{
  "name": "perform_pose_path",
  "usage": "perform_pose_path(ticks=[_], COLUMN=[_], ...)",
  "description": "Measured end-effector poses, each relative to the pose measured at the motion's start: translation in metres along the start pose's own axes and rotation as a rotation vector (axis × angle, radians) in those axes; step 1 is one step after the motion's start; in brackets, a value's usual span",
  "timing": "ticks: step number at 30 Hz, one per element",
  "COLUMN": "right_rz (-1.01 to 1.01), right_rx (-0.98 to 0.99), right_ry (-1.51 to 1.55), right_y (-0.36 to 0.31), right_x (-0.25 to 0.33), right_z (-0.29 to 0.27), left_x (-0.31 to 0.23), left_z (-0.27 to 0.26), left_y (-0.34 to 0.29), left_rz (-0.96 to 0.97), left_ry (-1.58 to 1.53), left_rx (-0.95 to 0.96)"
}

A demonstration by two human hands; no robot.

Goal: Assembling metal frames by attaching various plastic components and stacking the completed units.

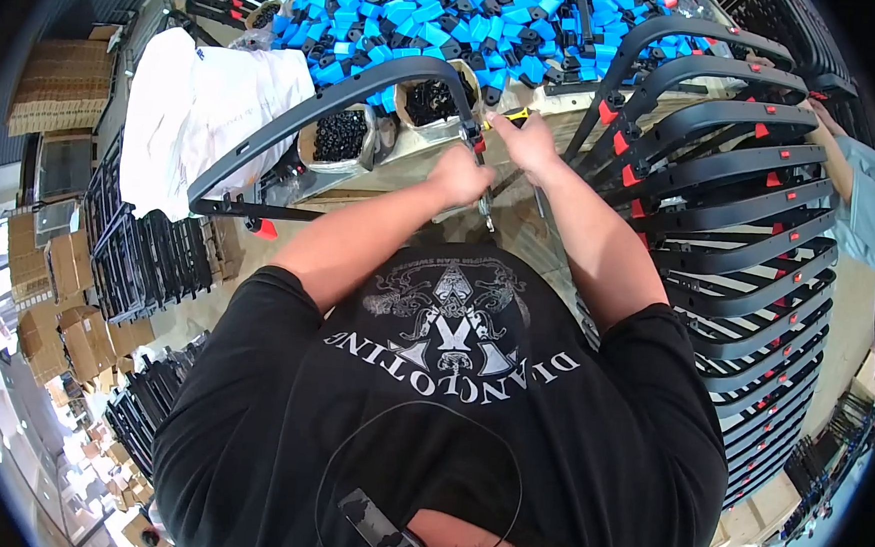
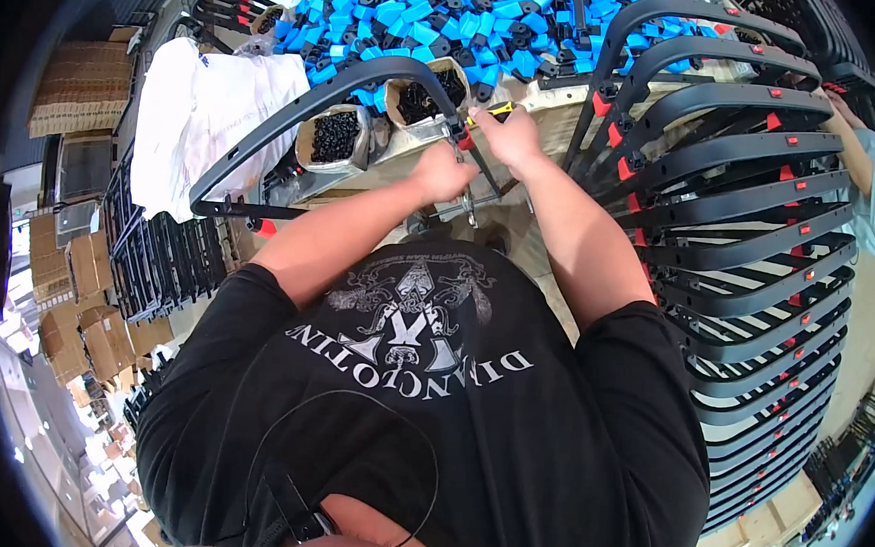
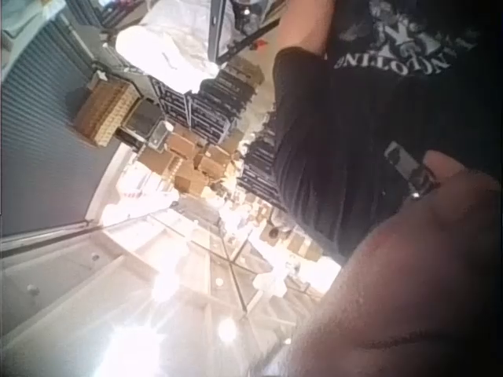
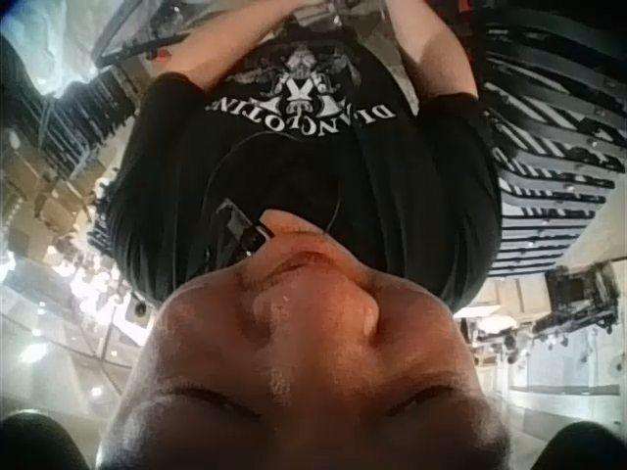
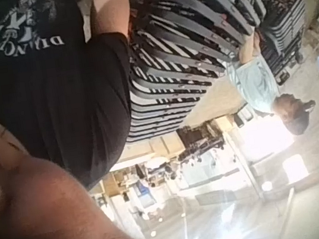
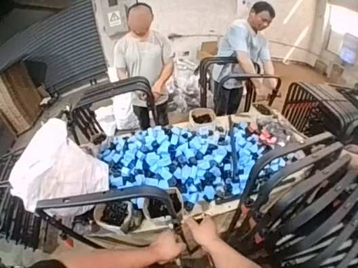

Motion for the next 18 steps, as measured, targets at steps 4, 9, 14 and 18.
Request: perform_pose_path(ticks=[4,9,14,18], right_rz=[0.007,0.233,0.077,0.237], right_rx=[-0.011,0.228,0.102,0.163], right_ry=[0.073,0.301,0.05,-0.035], right_y=[-0.006,-0.032,-0.052,-0.086], right_x=[0.002,-0.043,-0.057,-0.016], right_z=[-0.002,0.008,-0.007,-0.016], left_x=[-0.008,-0.006,-0.014,-0.008], left_z=[-0.009,-0.009,-0.018,-0.018], left_y=[-0.009,-0.004,-0.012,-0.013], left_rz=[-0.162,0.07,-0.009,-0.012], left_ry=[-0.397,0.063,0.255,0.226], left_rx=[0.158,-0.113,-0.256,-0.259])
Point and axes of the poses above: each hand's wrist, its own y-axis towards the middle knuckle, its own z-axis out of the palm, x = y × z, the point moved 10 cm from there along y, towards the middle knuckle, and after that the axes turned 10 degrees about y, right-handed, at the moved point
